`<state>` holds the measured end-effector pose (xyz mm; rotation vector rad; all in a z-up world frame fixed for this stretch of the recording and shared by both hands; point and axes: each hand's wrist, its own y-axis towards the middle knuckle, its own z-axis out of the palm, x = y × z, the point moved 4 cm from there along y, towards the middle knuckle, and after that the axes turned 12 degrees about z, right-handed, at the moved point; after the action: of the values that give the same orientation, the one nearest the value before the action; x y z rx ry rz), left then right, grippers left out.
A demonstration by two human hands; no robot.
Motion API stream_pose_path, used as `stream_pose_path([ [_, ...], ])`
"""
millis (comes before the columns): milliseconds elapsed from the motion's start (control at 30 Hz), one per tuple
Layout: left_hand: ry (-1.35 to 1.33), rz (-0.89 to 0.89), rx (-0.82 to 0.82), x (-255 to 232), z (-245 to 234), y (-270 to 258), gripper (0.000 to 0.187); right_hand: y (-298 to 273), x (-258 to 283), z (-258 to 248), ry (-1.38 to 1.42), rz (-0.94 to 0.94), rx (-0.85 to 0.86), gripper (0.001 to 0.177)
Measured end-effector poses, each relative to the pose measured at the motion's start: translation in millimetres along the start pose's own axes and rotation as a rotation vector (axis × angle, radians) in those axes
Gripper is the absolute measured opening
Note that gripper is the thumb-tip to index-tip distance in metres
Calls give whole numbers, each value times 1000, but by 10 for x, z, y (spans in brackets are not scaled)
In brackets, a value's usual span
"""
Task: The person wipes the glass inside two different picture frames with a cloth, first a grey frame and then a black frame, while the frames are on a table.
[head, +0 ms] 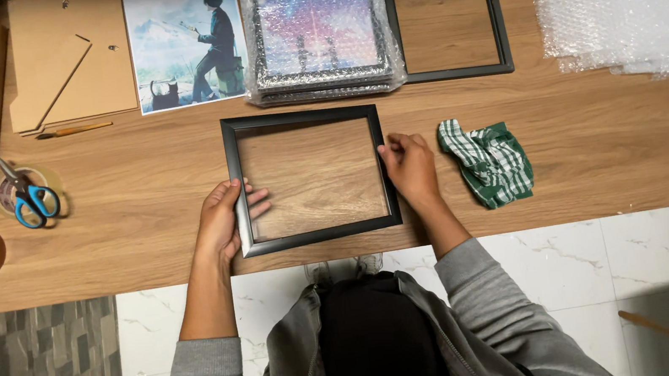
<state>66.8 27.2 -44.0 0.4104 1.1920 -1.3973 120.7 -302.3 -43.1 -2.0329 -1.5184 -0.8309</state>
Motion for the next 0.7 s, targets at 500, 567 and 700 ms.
stream_pose_path([
  [500, -5, 71, 118, 85, -261, 213, 22, -36, -683, -1022, -662, 8, 8, 63],
  [567, -48, 70, 124, 76, -273, 218, 21, 60, -887, -975, -724, -31, -34, 57],
  [700, -148, -12, 181, 187, -374, 314, 26, 67, -595, -993, -344, -54, -7, 35],
])
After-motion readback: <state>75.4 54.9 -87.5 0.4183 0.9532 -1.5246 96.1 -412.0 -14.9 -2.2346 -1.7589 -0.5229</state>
